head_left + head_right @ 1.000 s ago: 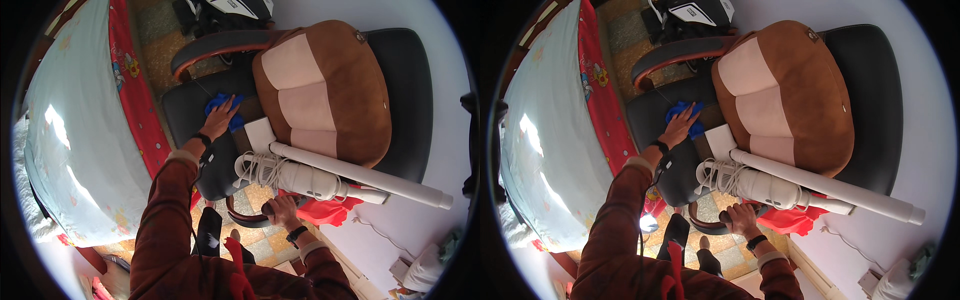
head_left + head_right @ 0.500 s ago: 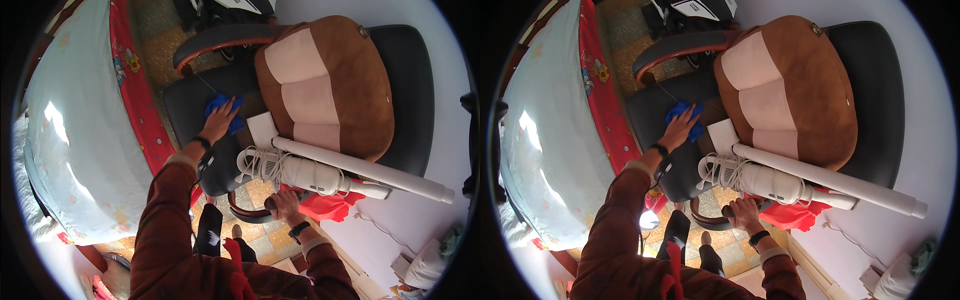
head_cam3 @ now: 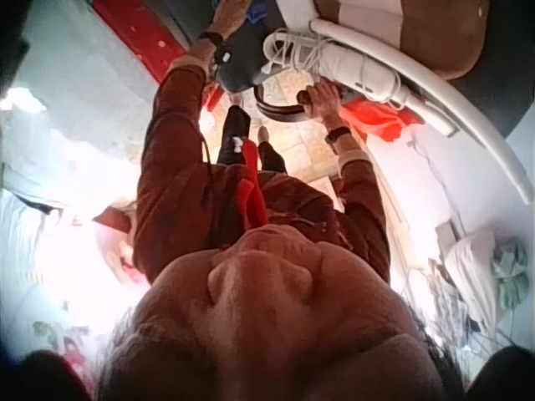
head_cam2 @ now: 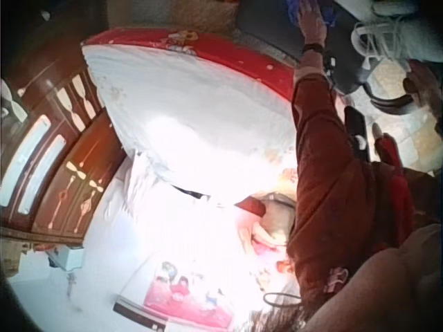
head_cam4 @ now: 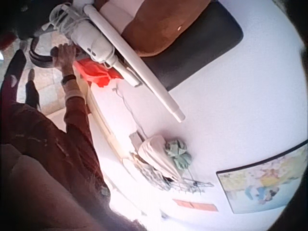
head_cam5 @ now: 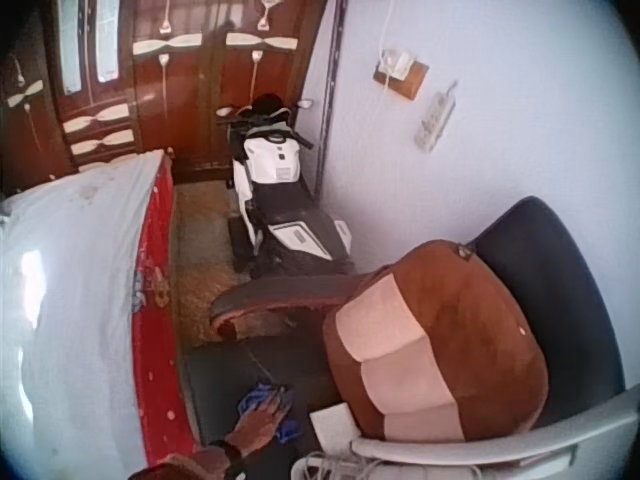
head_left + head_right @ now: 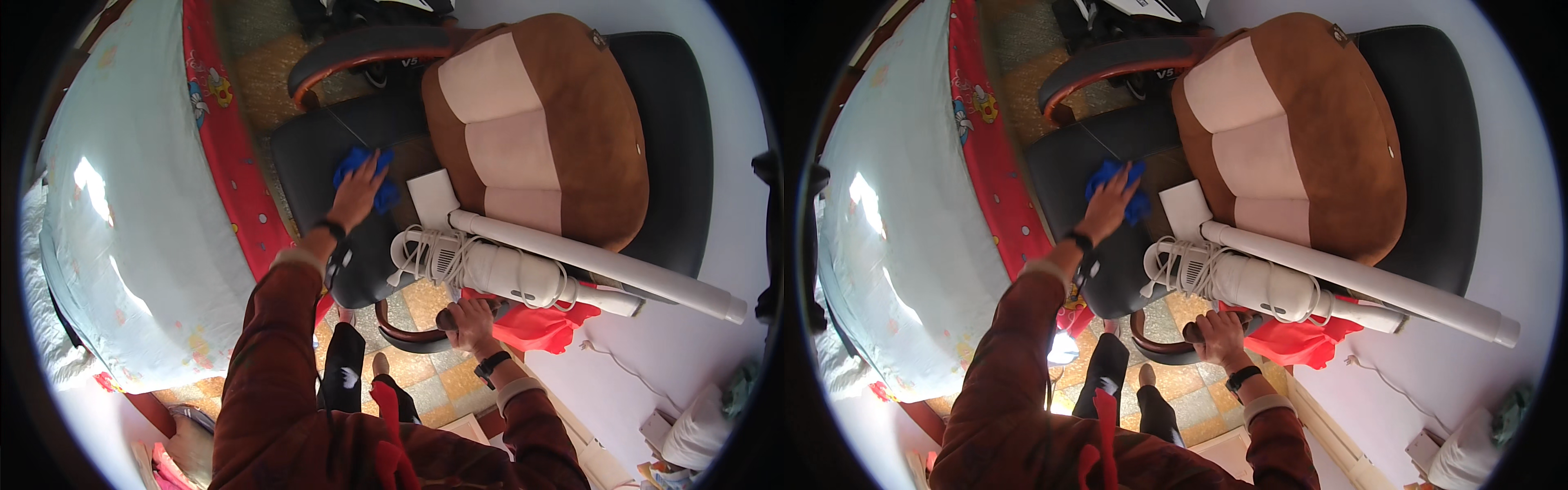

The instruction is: The person wipes the seat and backrest of a black office chair using a blue cloth. They move items on the chair, including a white PVC pipe and a cushion, to reach different areas. The person also wipes a white PVC pipe and a red plastic bag on the chair.

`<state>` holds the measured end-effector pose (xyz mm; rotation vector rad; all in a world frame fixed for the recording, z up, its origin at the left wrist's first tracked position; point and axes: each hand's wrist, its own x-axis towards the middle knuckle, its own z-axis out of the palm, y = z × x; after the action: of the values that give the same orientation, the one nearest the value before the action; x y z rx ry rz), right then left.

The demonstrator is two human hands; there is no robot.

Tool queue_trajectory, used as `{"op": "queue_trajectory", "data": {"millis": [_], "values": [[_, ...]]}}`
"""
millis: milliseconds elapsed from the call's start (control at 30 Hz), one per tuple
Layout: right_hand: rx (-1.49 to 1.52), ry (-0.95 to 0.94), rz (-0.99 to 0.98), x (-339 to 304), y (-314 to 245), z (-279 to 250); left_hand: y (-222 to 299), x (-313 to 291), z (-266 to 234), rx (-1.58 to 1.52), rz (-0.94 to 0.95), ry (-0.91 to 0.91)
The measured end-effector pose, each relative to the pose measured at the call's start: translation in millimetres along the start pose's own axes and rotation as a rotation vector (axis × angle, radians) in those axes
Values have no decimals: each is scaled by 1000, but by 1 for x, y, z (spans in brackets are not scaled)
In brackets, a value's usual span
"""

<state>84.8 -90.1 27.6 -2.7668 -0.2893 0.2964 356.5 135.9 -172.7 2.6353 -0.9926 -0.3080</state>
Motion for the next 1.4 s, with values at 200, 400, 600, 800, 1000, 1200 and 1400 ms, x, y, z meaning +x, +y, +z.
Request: {"op": "queue_trajectory", "data": {"millis": [200,400,600,800,1000,1200,1400], "values": [[24,28,-7,2,-2,-2,24,-147,-22,-17,68,-125],[12,53,-13,3,-2,-1,-15,-59,-18,31,7,-31],[12,19,-2,2,-1,0,-17,95,-3,21,-22,198],[3,56,-21,1,0,1,16,69,24,-30,9,127],[0,35,-21,1,-1,-2,46,-84,7,-69,52,-28],[18,36,-28,-2,1,1,0,-118,-23,-85,34,-207],[7,53,-31,-2,3,4,-73,-23,-46,-55,-529,212]]}}
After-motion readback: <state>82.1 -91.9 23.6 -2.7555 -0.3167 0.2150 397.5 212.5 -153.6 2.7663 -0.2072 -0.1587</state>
